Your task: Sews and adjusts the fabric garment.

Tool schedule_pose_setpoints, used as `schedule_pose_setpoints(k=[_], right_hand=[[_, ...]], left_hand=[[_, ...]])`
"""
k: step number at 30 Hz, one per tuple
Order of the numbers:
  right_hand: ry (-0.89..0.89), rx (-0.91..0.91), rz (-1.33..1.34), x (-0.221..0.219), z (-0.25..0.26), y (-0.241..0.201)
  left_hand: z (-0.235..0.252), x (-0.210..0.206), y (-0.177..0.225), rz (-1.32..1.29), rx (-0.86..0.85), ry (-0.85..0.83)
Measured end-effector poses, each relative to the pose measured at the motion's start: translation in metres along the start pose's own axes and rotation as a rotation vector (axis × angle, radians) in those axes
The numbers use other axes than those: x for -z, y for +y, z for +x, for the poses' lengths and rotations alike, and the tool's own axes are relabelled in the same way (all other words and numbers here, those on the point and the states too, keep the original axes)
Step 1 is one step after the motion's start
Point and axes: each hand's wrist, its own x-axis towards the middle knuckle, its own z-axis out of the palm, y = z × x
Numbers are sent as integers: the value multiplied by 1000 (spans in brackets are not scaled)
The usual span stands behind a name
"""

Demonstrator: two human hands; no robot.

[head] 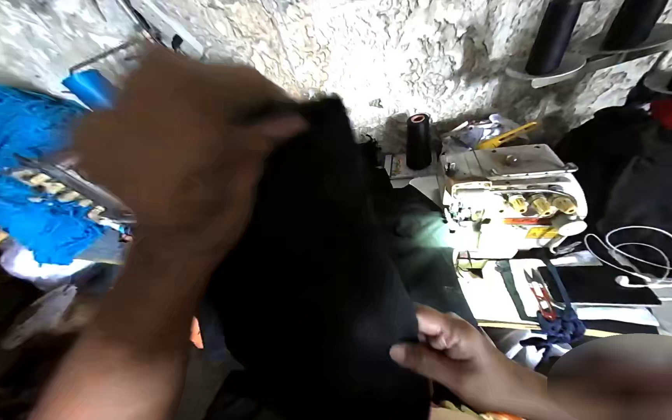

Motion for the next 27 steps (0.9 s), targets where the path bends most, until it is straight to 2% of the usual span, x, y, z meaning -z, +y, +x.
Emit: schedule_pose_setpoints(k=[1,4,6,8,10,13,18,23,27], right_hand=[[69,-109,5,4,-5,13],[247,-404,40,17,-32,57],[336,-525,-14,24,-57,88],[411,-626,-81,31,-83,115],[467,-711,-72,40,-103,132],[555,-681,13,58,-104,135],[866,-541,30,84,-41,128],[1122,-388,-191,70,-25,150],[1277,-421,-102,59,-27,153]], left_hand=[[4,-23,22,-10,97,-96],[-29,-120,30,-193,54,-174],[-59,-179,47,-391,112,-277],[-82,-223,73,-594,223,-423],[-94,-250,96,-741,331,-554],[-98,-267,118,-812,410,-619],[-95,-269,131,-771,383,-618],[-100,-272,135,-808,467,-606],[-107,-276,140,-774,437,-595]])
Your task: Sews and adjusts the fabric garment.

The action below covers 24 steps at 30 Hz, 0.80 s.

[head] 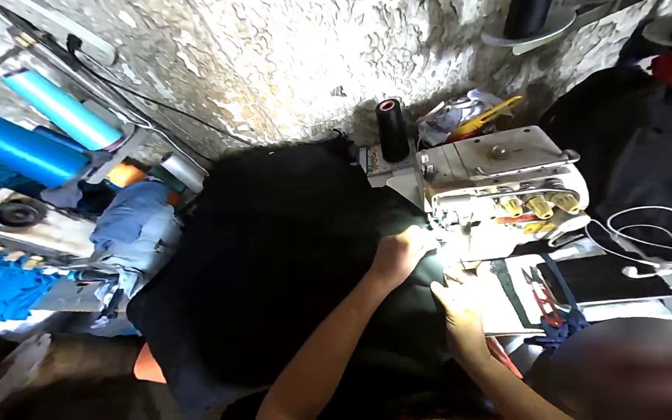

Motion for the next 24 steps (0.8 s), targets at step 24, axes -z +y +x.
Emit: schedule_pose_setpoints(k=[24], right_hand=[[-209,76,-24,24,-1,11]], left_hand=[[1,-14,-8,-24,-38,85]])
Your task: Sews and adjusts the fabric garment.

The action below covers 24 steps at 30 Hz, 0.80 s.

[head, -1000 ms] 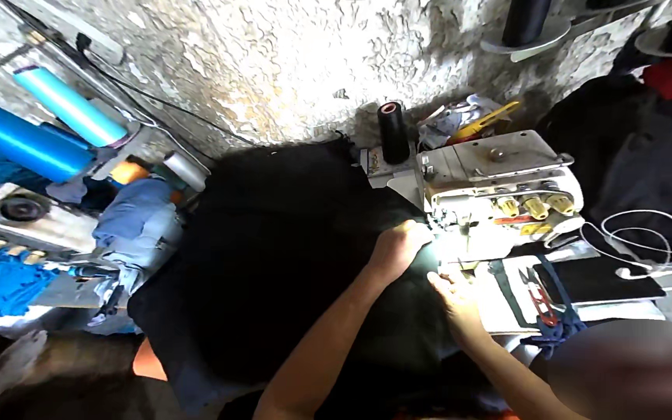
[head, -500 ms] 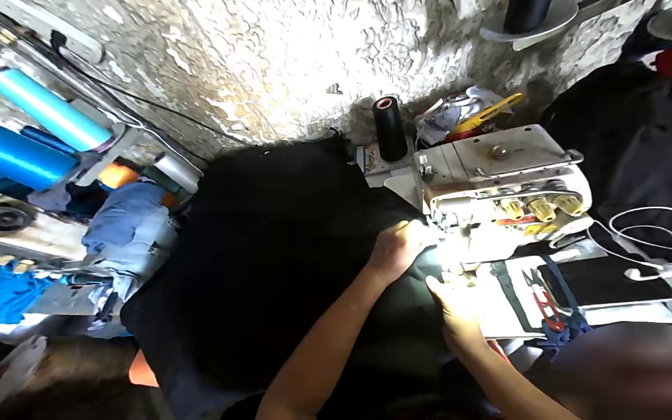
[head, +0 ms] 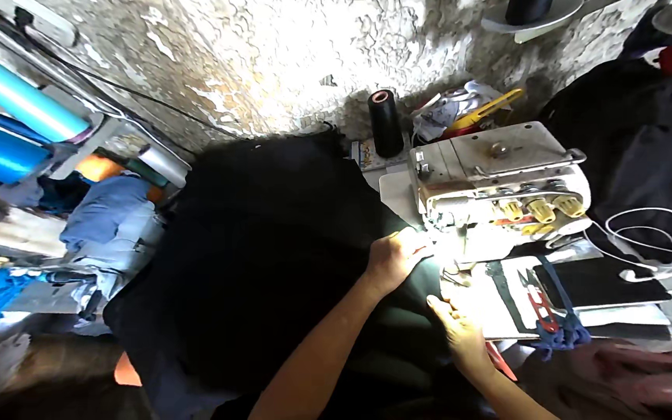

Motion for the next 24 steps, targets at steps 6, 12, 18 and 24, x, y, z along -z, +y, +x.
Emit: schedule_pose_setpoints(k=[6,12,18,24], right_hand=[[5,-38,9,0,3,-2],[-9,-68,8,3,5,-2],[-12,-64,-84,5,6,-7],[-19,-37,-90,7,9,0]], left_hand=[[3,4,10,8,95,-35],[4,3,14,42,114,-30],[4,0,13,33,121,-21],[5,1,15,58,128,-36]])
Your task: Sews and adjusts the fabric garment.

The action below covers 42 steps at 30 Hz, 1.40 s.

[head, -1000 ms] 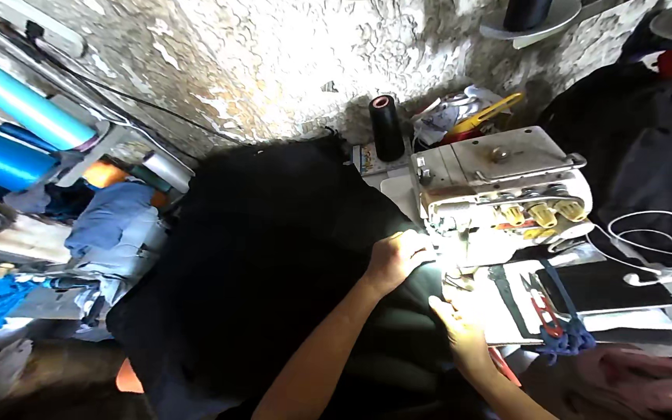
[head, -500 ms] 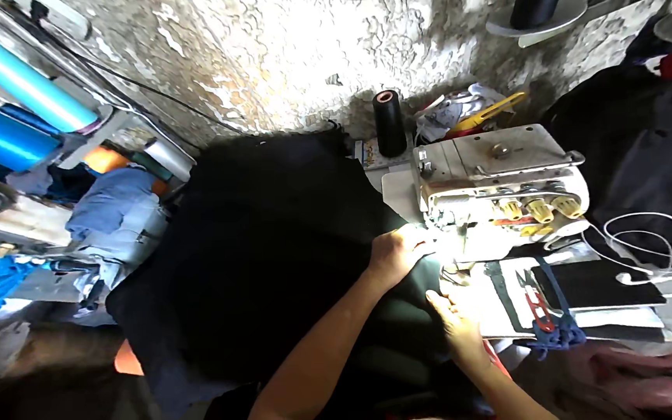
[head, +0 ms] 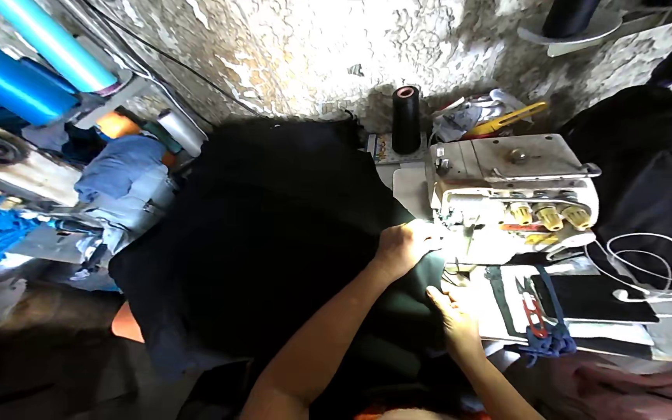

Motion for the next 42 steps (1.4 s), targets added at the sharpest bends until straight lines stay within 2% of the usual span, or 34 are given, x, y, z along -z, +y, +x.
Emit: schedule_pose_setpoints(k=[5,8,11,13,15,20,27,35,42], right_hand=[[-17,19,23,1,2,0],[-47,46,4,5,5,-3],[-28,134,-214,12,7,-1],[-11,176,-282,15,6,2],[-32,182,-231,15,7,3],[-107,36,-38,11,9,-16],[24,72,-215,13,23,-42],[-12,251,-192,12,24,-41],[-27,295,-414,13,42,-42]], left_hand=[[2,1,3,-2,22,-8],[-1,-6,2,17,-72,86],[-12,-10,5,266,-249,86],[-24,-10,17,451,-282,36],[-36,-16,26,511,-225,23],[-45,-30,30,440,-63,102],[-36,-43,30,310,37,210],[-34,-33,25,252,41,103],[-11,-15,18,72,184,-107]])
